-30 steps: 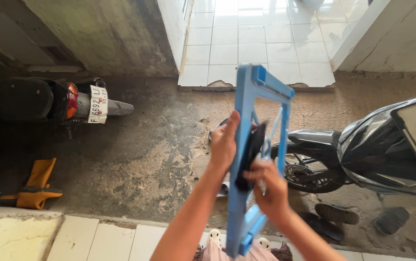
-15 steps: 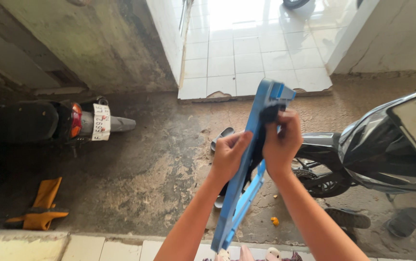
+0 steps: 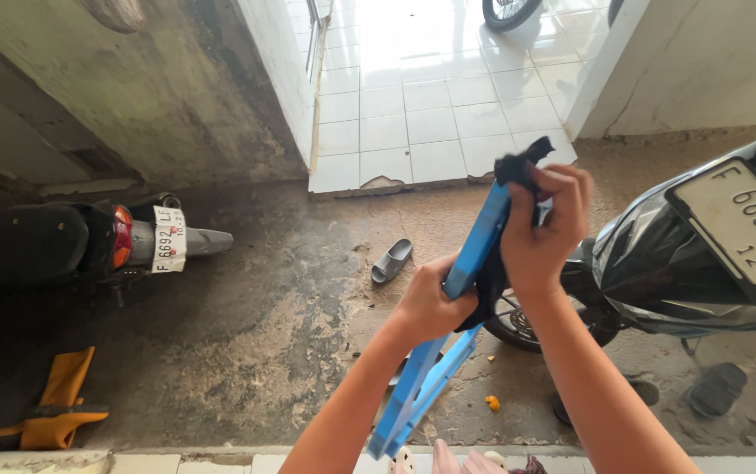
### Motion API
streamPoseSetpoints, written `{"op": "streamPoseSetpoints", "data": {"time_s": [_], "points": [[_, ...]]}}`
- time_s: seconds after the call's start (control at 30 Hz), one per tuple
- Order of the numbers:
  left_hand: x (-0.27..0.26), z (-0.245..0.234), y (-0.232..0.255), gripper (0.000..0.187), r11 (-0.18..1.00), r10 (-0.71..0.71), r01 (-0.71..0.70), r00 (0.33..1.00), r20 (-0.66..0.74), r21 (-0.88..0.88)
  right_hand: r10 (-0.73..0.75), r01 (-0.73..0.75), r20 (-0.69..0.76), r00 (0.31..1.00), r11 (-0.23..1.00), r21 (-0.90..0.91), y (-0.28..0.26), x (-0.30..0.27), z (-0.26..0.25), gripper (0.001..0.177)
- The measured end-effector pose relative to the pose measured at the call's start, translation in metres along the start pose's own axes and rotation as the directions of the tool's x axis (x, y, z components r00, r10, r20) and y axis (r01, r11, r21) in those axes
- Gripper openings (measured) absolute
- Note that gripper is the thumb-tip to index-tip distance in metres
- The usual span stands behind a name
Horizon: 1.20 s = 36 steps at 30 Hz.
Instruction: The person wrings a cloth in a bucket and then wipes down the surfaces and edges of a blue plastic frame by hand.
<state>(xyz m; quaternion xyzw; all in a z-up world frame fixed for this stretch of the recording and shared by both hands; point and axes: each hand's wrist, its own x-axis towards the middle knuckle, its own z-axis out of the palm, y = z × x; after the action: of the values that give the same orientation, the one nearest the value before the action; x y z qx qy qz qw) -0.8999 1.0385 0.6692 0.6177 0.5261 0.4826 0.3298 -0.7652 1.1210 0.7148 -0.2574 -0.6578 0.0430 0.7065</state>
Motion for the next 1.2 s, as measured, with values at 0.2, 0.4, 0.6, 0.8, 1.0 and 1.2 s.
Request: {"op": "streamPoseSetpoints", "data": {"time_s": [0.2,0.4,0.6,0.8,1.0,1.2], "points": [[0.002,-0.003,-0.014,0.026,0.942,0.016,-0.007,1.000,0.023,-0.335,0.003,-0.033,0.180,0.984,0.986,0.165,-0.016,-0.050,-0.006,0.021],[0.002,-0.019,-0.026,0.041,0.862,-0.015,0.070,0.994,0.112,-0.502,0.025,-0.027,0.102,0.994,1.000,0.016,0.003,-0.031,0.000,0.028],[0.002,-0.015,-0.043,0.051,0.698,-0.097,0.094,0.995,0.037,-0.710,0.106,-0.120,0.299,0.948,0.992,0.028,-0.031,-0.118,-0.022,0.025],[0.002,-0.011,-0.028,0.064,0.651,-0.134,0.091,0.991,0.004,-0.754,0.177,-0.193,0.295,0.939,0.981,0.023,-0.018,-0.116,-0.017,0.023],[0.005,-0.009,-0.032,0.063,0.757,-0.118,0.074,0.993,-0.025,-0.650,0.374,-0.425,0.229,0.899,0.872,0.242,-0.010,-0.093,0.001,0.022],[0.026,-0.030,0.009,0.083,0.511,-0.082,-0.049,0.991,-0.106,-0.858,0.051,-0.181,0.383,0.923,0.933,0.312,-0.044,-0.161,-0.041,0.030]]}}
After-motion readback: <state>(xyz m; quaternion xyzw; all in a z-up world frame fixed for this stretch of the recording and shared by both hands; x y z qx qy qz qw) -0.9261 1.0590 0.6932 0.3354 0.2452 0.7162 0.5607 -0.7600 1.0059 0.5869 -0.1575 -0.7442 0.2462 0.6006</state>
